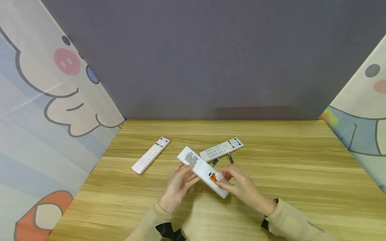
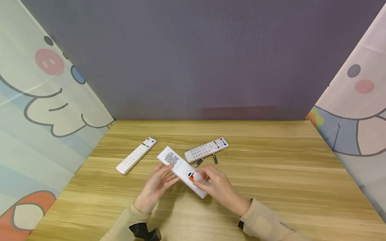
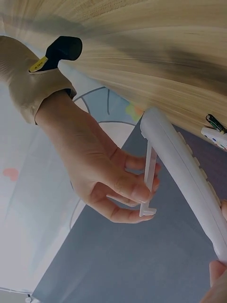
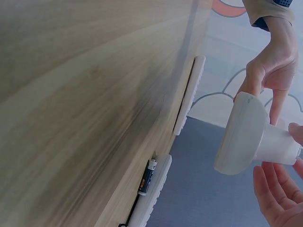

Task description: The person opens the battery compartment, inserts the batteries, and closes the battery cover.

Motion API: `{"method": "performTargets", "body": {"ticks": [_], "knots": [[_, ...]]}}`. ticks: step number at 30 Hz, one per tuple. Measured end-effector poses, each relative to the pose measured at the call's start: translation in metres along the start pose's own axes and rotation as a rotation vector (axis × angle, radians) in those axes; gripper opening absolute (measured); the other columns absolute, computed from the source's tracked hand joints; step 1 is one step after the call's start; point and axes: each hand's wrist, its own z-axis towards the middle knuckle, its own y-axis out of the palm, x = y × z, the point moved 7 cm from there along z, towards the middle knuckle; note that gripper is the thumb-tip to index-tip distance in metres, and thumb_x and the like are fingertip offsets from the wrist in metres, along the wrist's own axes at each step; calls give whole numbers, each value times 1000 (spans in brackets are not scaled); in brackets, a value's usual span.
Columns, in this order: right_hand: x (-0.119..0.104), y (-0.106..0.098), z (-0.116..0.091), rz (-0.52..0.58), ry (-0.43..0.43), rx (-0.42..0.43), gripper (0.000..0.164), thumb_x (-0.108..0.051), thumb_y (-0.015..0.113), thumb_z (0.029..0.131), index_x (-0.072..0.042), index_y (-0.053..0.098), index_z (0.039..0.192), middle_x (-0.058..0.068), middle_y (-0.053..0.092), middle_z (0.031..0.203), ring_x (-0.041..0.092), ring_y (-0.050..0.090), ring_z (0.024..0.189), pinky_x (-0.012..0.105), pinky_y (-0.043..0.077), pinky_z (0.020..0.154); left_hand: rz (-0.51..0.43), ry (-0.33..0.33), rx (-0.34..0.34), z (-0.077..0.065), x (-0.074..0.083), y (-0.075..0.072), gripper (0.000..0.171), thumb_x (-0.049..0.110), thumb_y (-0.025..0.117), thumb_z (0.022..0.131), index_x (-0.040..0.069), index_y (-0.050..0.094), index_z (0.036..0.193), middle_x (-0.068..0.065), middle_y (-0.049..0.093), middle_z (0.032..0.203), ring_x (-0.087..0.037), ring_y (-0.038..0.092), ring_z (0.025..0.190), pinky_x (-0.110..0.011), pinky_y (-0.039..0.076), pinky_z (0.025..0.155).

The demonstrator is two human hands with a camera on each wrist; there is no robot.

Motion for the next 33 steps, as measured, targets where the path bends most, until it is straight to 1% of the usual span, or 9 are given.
{"method": "performTargets", "body": {"ticks": [3, 9, 14, 19, 25, 30, 33], "knots": [[-1, 1, 0, -13, 2, -15, 40, -5, 77, 60, -2, 59, 96, 2, 56, 81, 10, 53, 67, 15, 49, 57, 12, 2, 2, -1, 0, 0, 34, 1, 51, 85, 0, 38, 116, -7, 59, 92, -21, 61, 80, -39, 51, 80], [-1, 4, 0, -52, 37, -77, 31, -15, 73, 69, -6, 61, 96, -3, 56, 83, 6, 51, 70, 14, 49, 60, 30, 4, 0, -2, 0, 1, 35, 2, 52, 86, 0, 39, 118, -7, 59, 91, -21, 61, 80, -37, 52, 79], [-1, 7, -1, -109, 32, -119, 29, -20, 69, 74, -6, 61, 98, -3, 56, 88, 7, 54, 74, 16, 51, 63, 23, -2, 10, -2, 0, 1, 33, 1, 52, 85, 1, 40, 116, -7, 59, 91, -20, 61, 79, -37, 52, 78], [-1, 10, -1, -158, 15, -157, 30, -23, 67, 76, -8, 60, 102, -2, 55, 94, 9, 55, 78, 16, 51, 67, 21, -9, 10, -2, -1, 0, 33, 1, 52, 85, 1, 40, 115, -7, 59, 90, -21, 61, 79, -36, 52, 77], [1, 14, -3, -189, 10, -210, 33, -25, 66, 78, -10, 59, 107, -1, 52, 97, 8, 53, 77, 13, 49, 66, 19, -18, -5, -1, -3, 0, 31, 0, 50, 86, 2, 39, 115, -7, 58, 91, -21, 61, 81, -37, 52, 78], [3, 17, -5, -226, 22, -264, 36, -26, 65, 80, -11, 57, 111, 1, 52, 100, 9, 53, 79, 16, 51, 66, 27, -25, 2, -2, -4, 0, 29, 1, 51, 85, 4, 41, 112, -6, 59, 91, -21, 61, 80, -36, 52, 77], [4, 18, -7, -233, 48, -308, 39, -26, 65, 80, -12, 55, 115, 1, 52, 101, 9, 54, 80, 19, 51, 66, 34, -23, 3, -1, -3, 0, 29, 1, 52, 85, 3, 41, 112, -6, 59, 91, -20, 61, 79, -35, 53, 77]]}}
